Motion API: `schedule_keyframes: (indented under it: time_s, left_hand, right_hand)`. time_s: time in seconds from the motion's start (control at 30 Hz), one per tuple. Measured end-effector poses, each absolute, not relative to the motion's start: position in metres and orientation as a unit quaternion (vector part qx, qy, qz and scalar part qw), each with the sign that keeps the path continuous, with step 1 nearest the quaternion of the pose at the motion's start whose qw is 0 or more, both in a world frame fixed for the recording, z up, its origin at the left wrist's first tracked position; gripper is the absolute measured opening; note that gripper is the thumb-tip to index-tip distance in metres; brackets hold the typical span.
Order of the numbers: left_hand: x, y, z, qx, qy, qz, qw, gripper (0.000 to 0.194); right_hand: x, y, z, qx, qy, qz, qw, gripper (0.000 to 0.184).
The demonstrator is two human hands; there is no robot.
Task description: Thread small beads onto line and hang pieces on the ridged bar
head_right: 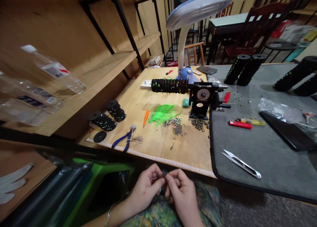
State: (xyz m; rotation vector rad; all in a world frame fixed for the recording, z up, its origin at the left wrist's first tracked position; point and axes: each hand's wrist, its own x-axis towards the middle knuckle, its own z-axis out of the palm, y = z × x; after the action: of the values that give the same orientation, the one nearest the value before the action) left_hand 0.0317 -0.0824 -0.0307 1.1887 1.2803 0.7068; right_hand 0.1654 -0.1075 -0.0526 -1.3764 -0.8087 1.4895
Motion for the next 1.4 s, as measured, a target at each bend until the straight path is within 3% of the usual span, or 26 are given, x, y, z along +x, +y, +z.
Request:
schedule_keyframes:
  time_s: [0.33,0.63,0.87,1.2,1.4]
  left_hand:
    - [0.032,-0.084,-0.034,0.585,0.545,0.313,0.512,0.016]
    - [0.035,-0.081,-0.028,0.373,0.462,0.326,0.736,0.038]
    - [0.033,-0.078,-0.028,0.371,0.49,0.314,0.724,0.032]
    - [0.03,-0.08,-0.035,0.383,0.525,0.314,0.692,0.028]
    - [0.03,-0.08,-0.037,0.394,0.54,0.317,0.673,0.025]
  right_hand:
    - [0.168,-0.107,-0.059,-0.558,-0.385,0.571,0.463,0.042]
    - [0.169,-0.111,-0.062,-0.538,-0.377,0.579,0.483,0.04]
    - [0.168,-0.113,-0.065,-0.538,-0.354,0.591,0.485,0.037]
    - [0.176,-0.123,-0.061,-0.568,-0.557,0.395,0.461,0.024]
    - [0.174,-0.123,-0.059,-0.561,-0.594,0.341,0.465,0.021]
